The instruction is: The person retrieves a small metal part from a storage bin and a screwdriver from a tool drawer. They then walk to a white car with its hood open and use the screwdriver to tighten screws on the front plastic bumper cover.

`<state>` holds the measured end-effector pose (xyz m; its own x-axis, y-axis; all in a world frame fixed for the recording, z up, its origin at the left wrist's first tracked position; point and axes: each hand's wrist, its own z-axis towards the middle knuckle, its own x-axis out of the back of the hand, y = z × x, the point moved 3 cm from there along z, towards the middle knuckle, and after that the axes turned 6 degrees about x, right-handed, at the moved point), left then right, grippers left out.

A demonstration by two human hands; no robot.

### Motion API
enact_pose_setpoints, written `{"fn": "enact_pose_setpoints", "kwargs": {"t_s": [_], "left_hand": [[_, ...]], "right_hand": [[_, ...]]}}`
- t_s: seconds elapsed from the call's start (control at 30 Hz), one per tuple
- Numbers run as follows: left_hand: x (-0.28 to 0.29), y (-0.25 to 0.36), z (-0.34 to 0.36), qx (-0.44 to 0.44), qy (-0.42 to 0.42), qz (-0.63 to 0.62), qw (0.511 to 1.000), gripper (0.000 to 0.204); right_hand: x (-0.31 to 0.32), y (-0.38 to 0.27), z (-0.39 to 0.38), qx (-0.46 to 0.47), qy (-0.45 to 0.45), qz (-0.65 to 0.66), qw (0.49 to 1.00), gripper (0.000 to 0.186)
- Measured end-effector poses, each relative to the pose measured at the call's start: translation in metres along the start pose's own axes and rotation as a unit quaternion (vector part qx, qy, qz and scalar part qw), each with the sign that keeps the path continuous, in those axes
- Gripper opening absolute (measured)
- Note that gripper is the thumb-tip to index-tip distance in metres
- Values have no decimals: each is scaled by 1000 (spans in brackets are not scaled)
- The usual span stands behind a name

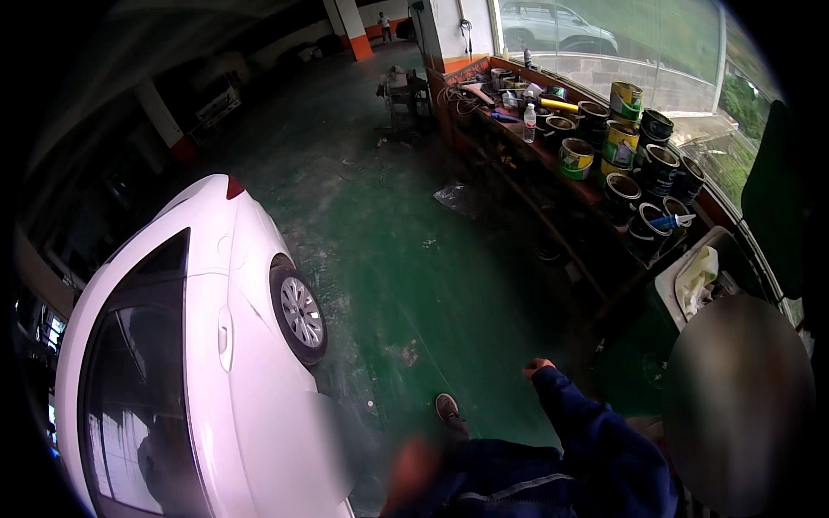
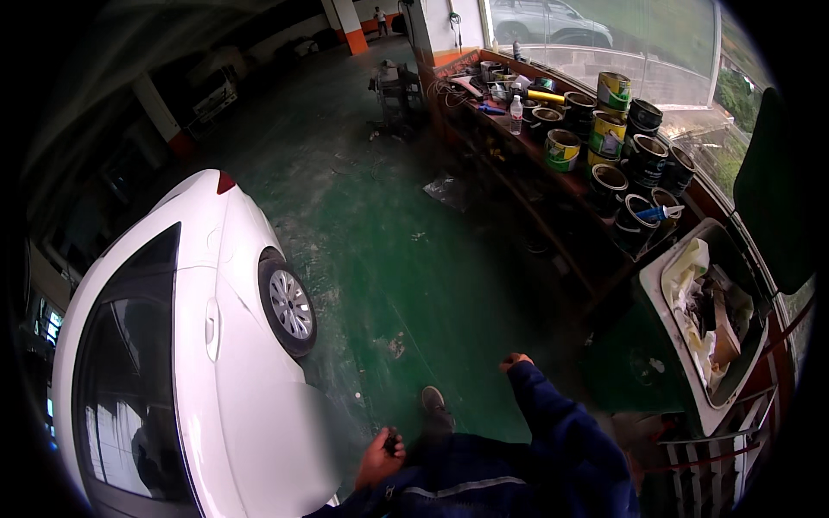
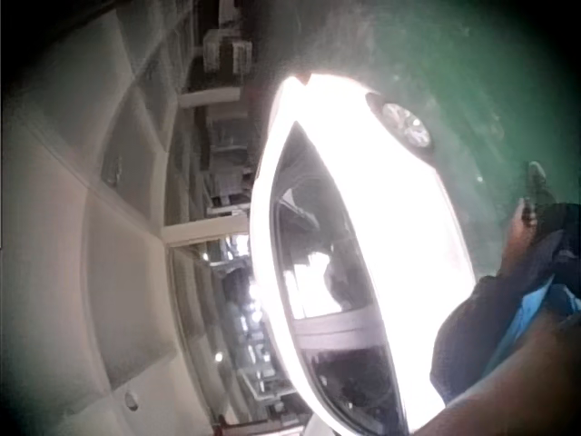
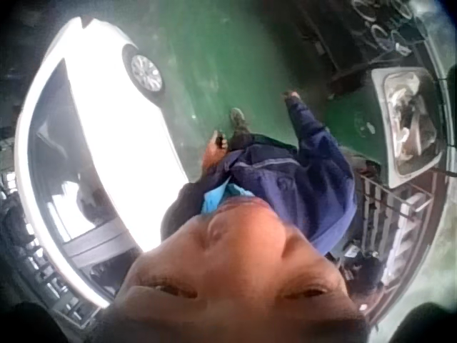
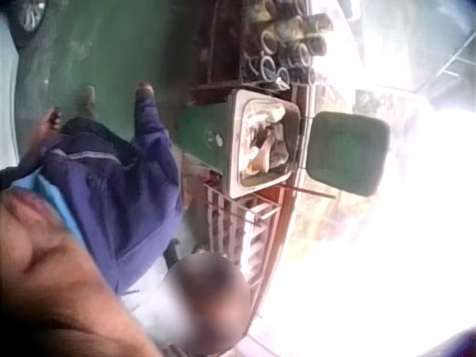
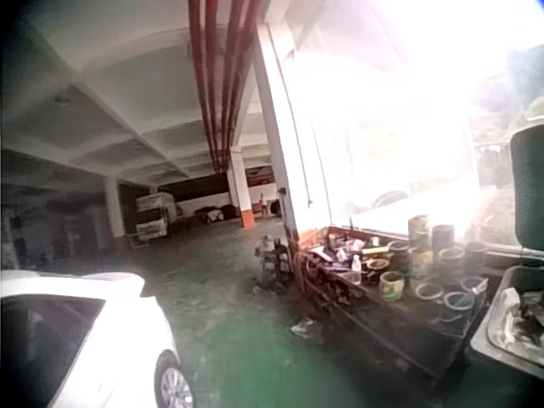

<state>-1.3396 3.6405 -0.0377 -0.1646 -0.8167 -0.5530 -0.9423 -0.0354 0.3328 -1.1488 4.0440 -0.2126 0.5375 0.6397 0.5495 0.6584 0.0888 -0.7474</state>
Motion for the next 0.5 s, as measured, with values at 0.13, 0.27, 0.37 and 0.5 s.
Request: {"fn": "enact_pose_setpoints", "kwargs": {"t_s": [0.13, 0.27, 0.37, 0.5], "left_hand": [[-121, 99, 119, -94, -104, 241, 960, 22], [-214, 240, 157, -168, -54, 354, 919, 20], [-247, 310, 209, -142, -59, 317, 936, 19], [-334, 360, 322, -94, -94, 311, 941, 19]], "right_hand": [[21, 193, 77, -122, -251, -359, 891, 27], [-34, 182, 42, -276, -158, -58, 946, 30], [-26, 123, 74, -311, -163, -50, 935, 29], [-7, 94, 162, -334, -143, -37, 931, 28]]}}
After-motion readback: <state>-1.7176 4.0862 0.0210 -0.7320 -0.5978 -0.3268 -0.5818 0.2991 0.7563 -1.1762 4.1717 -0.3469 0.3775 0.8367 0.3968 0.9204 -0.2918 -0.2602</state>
